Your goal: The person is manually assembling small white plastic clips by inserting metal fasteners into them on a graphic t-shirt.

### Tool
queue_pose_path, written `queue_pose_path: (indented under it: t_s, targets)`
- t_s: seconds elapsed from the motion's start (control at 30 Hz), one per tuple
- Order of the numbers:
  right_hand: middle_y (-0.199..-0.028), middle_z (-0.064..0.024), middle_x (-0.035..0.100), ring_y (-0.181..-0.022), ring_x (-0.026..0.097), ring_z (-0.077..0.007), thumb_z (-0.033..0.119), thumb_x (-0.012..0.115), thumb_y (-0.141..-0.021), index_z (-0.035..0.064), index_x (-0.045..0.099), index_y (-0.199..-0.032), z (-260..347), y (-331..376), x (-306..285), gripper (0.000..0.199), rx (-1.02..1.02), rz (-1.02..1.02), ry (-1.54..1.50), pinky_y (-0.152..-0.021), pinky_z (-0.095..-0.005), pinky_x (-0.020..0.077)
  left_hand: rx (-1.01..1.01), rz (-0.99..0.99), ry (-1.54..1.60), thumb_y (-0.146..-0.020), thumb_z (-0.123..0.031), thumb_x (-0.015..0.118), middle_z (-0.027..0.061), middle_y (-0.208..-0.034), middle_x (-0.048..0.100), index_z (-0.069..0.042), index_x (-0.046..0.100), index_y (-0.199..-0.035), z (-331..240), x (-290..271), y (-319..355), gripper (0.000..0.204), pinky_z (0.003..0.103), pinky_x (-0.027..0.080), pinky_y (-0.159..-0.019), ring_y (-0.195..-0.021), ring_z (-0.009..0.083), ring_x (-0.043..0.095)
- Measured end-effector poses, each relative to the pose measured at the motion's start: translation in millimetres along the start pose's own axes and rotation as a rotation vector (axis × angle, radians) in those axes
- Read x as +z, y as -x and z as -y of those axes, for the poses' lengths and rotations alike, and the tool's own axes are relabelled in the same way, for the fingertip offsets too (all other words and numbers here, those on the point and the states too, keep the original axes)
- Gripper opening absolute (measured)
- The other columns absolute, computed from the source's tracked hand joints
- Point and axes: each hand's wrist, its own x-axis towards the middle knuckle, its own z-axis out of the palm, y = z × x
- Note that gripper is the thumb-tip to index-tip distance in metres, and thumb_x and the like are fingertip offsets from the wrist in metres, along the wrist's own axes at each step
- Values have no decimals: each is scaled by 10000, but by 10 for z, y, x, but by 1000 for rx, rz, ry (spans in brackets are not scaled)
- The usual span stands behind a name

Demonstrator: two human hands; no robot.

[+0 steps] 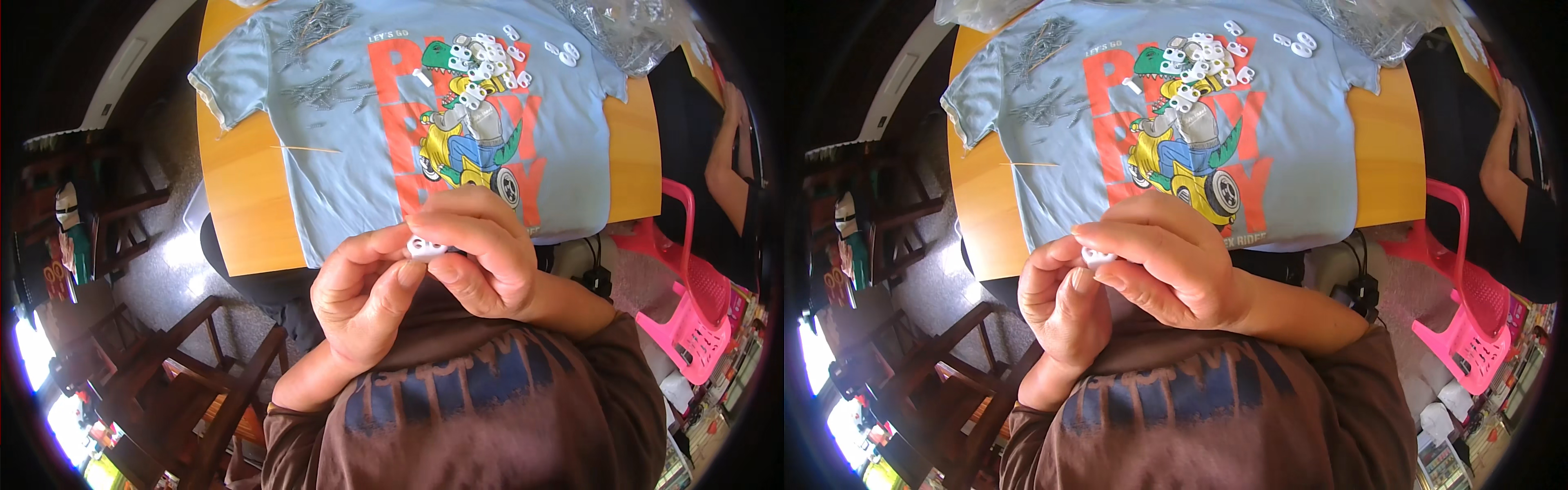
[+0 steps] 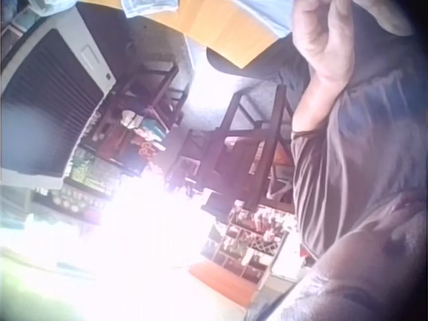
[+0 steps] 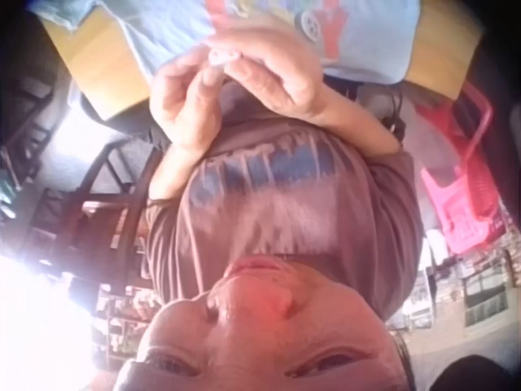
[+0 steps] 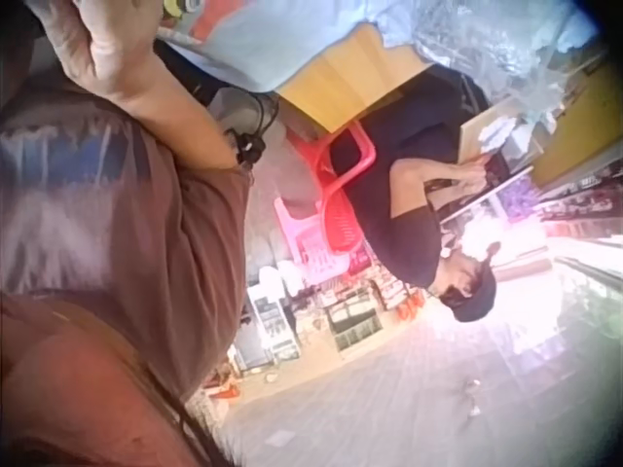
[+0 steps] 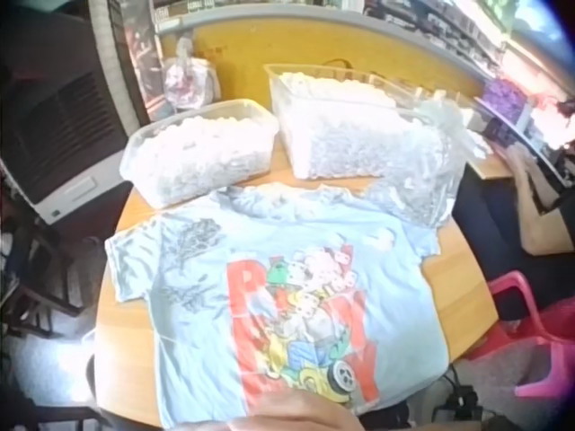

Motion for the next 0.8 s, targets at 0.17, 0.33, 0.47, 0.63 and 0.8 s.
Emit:
queue_pose_path:
  t_s: [0.17,0.33,0.47,0.63,0.8]
  targets:
    - [-937,-142,595,-765,581,-255,86,614,-824,-54,572,-1089,42,-94,34,303,1,50,73,-659,-327,474,-65,-41,-32,-862,71,528,109,-1015,615,46,519,-1129,-73,-51,7,269,253,477,-821,-925,134,589]
    - [-996,-157,578,-851,554,-233,129,553,-864,-62,515,-1145,52,115,57,342,200,-19,26,-753,-341,450,-167,-110,6,-881,31,522,58,-941,601,19,537,-1097,-206,-165,3,217,218,489,-696,-775,89,582]
    - [-989,-126,547,-834,525,-170,71,503,-877,-57,516,-1135,52,140,-184,288,238,-115,149,-751,-278,443,151,-300,-127,-866,43,518,95,-933,608,12,541,-1073,-405,-531,-20,210,241,496,-659,-747,142,602]
    - [-985,-126,557,-859,554,-160,-13,505,-867,-46,561,-1070,-37,60,-372,214,282,-141,213,-746,-262,446,477,-904,-461,-848,-36,577,79,-844,607,13,553,-1039,-892,-1582,-63,198,212,444,-585,-662,111,543]
    - [-857,-106,606,-705,568,-192,-32,560,-824,-9,616,-991,-47,-35,-465,178,167,-107,310,-611,-269,446,246,-1133,-550,-845,-138,610,81,-1012,580,-43,409,-1283,-1072,-3058,131,492,318,412,-789,-874,170,545]
